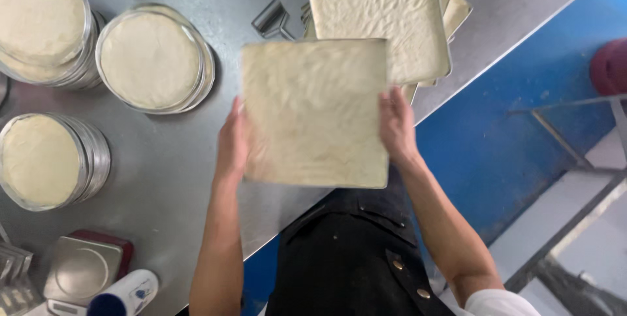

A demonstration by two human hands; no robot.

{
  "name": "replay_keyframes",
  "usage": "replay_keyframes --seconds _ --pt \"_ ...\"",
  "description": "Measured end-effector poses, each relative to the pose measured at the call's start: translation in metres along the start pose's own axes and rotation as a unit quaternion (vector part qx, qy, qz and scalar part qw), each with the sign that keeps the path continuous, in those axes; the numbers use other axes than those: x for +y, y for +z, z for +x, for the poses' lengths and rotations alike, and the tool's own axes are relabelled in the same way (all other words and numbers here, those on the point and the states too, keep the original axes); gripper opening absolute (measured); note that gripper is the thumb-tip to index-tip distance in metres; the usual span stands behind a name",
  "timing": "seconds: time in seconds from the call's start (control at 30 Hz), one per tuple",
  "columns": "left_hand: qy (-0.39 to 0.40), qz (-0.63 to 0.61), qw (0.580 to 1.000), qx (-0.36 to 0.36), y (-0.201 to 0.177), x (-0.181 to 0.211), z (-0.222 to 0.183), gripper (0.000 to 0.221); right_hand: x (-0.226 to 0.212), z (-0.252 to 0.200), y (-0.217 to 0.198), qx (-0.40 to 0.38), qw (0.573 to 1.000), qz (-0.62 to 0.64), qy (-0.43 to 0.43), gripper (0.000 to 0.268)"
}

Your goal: The person flattens portions of dough into square metal pans by hand and with a small metal roller, then stacks the completed pans on a table.

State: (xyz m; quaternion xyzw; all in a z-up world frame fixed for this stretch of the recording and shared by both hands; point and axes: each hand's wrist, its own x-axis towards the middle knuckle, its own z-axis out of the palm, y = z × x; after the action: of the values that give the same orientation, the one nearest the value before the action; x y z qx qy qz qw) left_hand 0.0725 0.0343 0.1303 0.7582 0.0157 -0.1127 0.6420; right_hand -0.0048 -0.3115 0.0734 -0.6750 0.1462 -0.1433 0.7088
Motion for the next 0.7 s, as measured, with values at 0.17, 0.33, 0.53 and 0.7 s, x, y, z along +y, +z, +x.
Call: replay_keyframes --seconds 0.17,0.33,0.53,0.7 --pt "0.083 0.133 0.988 -0.017 0.108 0.090 0.121 0.070 -0.050 0.064 -0.060 0.096 0.993 0.015 0.064 0.050" --pt "-0.010 0.307 0.950 0.060 0.173 0.144 0.188 0.063 -0.081 0.106 -0.120 -0.054 0.975 0.071 0.201 0.058" --pt "0.170 0.391 0.894 0.136 0.285 0.128 0.140 0.053 -0.076 0.080 -0.297 -0.113 0.961 -0.043 0.247 0.051" --pt "0.145 0.312 0.939 0.020 0.440 0.126 0.088 0.047 -0.069 0.127 -0.393 -0.027 0.949 -0.039 0.310 0.046"
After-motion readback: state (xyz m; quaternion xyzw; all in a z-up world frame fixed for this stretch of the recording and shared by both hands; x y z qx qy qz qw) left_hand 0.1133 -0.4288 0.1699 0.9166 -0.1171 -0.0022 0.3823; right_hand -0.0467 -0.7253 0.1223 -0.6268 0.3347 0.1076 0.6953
